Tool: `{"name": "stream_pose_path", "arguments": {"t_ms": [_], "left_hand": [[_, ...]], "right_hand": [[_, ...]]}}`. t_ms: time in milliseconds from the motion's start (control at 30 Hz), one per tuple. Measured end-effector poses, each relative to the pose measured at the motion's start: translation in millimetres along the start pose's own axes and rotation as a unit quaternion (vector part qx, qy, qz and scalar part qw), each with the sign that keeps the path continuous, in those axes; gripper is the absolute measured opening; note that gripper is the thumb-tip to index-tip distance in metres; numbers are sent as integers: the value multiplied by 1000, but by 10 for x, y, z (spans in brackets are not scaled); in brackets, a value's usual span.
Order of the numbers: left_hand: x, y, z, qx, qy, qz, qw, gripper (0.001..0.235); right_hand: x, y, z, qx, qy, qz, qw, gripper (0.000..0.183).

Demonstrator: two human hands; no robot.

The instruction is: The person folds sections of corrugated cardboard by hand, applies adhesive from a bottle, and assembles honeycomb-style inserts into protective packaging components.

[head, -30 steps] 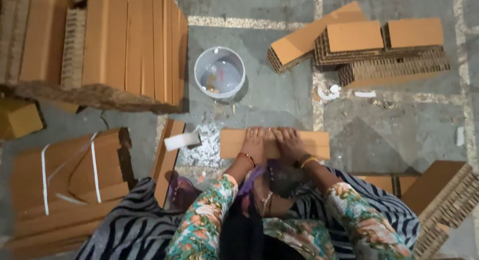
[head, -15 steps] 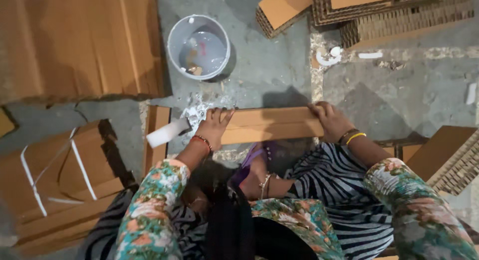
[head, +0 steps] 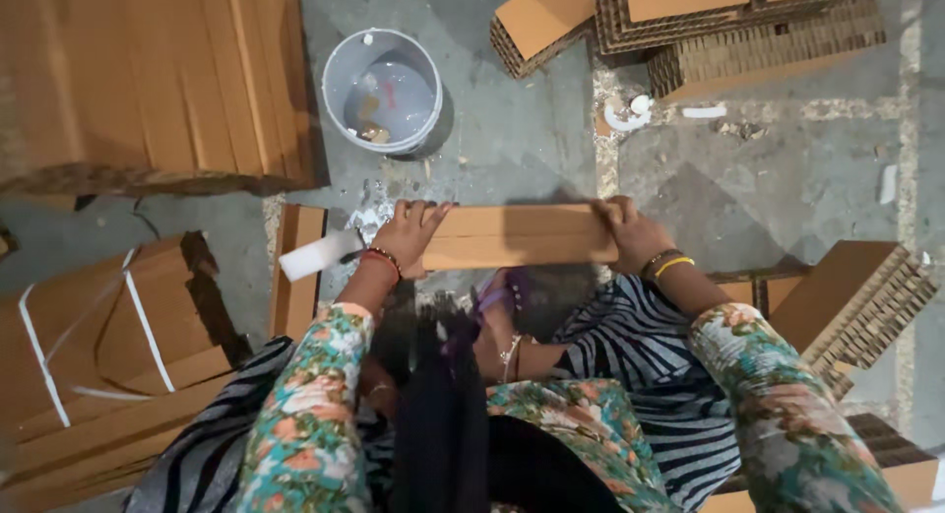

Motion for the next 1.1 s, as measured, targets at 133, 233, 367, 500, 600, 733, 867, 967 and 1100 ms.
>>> {"name": "stream_pose_path", "arguments": {"t_ms": [133,233,367,500,600,733,867,967,1100], "left_hand": [[116,-62,-104,75,3,24,997,128],[-10,137,-303,34,7,-63,997,102],[-446,745,-949,40,-55,-207,976,50],[-504,773,-1148,60,-22,-270,961,56],[-398,754,-1123,61,23,-282,957,60],[-464,788,-1119,57,-6,-192,980,59],[-401,766,-1104,50,-53,-218,973,63],[-296,692,-1092,22,-49,-185,981,96],[-357,674,-628,66,-213,-165,961,70]], "right_hand": [[21,-88,148,30,-84,-88,992,118],[-68,86,412,51,-141,-115,982,125],[-363,527,976,144,-189,-218,947,107],[-398,627,1134,154,-33,-228,961,107],[-283,663,1120,142,-40,-202,968,107],[-339,637,1112,147,-62,-236,958,105],[-358,648,1128,155,-81,-216,961,113],[-286,595,1171,146,-78,-248,955,110],[-191,495,821,73,-18,-207,975,112]]}}
Point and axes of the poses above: each hand's wrist, its own y-axis towards the middle knuckle, its own x-axis out of the back of the hand, z = x × y, the point moved 3 cm from there along y, towards the middle knuckle, and after that the axes turned 5 degrees about x, right-handed, at the moved point
